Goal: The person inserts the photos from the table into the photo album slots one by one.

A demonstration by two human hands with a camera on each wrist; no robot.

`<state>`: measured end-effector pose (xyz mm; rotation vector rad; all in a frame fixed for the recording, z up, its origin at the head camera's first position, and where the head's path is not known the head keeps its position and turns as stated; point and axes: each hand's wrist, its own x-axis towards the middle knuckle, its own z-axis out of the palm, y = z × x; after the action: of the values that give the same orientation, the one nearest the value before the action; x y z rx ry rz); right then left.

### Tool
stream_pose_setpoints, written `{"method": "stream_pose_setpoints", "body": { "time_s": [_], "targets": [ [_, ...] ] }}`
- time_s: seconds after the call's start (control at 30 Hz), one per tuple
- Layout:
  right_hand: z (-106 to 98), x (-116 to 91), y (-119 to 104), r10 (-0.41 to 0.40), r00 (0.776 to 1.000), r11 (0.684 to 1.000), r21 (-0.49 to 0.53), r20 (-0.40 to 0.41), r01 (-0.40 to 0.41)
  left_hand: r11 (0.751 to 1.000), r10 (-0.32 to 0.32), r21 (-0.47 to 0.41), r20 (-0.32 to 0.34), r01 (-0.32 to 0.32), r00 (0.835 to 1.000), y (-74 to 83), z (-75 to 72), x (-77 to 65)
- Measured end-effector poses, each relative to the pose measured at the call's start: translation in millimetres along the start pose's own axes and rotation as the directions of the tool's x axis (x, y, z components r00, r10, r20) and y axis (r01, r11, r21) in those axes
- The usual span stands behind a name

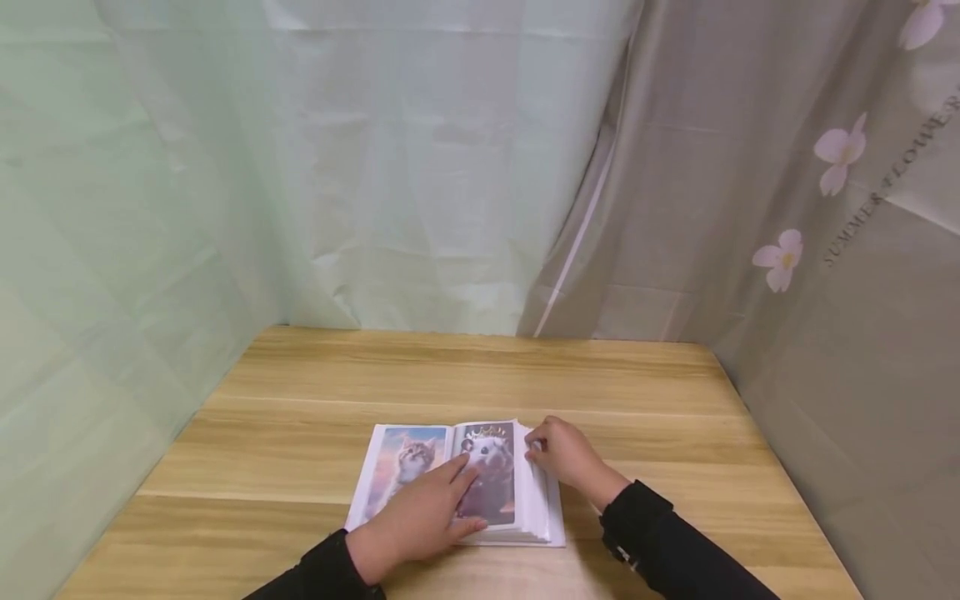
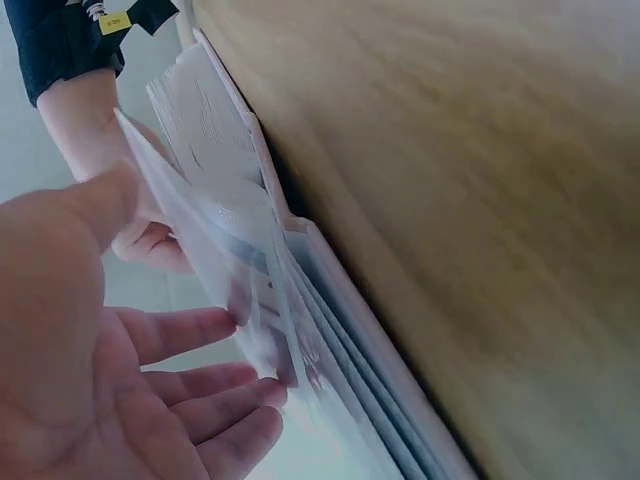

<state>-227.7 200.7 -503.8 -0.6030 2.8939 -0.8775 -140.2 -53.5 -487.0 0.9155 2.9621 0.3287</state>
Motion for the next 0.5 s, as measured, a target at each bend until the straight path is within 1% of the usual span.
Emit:
{"method": "stream_pose_setpoints", "body": {
  "time_s": [0.17, 0.3, 0.4, 0.5],
  "targets": [
    [2.8, 2.0, -1.6, -0.016, 1.000, 1.000, -0.022, 0.009, 0.016, 1.000, -0.001, -0.019, -0.036, 0.000, 0.999, -2.1, -3.4, -2.2],
    [2.0, 2.6, -3.1, -0.038, 0.999, 0.998, -0.048, 0.025, 0.039, 0.999, -0.029, -0.027, -0.035, 0.028, 0.999, -9.6, -10.6, -4.5],
    [-1.1, 1.8, -4.0, -0.049, 0.998, 0.997, -0.051, 0.027, 0.051, 0.999, -0.053, -0.006, -0.054, 0.053, 0.997, -23.1, -19.0, -6.6],
    [-3.7, 1.6, -4.0, -0.052, 0.998, 0.997, -0.052, 0.024, 0.053, 0.996, -0.084, 0.003, -0.091, 0.085, 0.992, -42.4, -26.6, -12.0]
  ]
}}
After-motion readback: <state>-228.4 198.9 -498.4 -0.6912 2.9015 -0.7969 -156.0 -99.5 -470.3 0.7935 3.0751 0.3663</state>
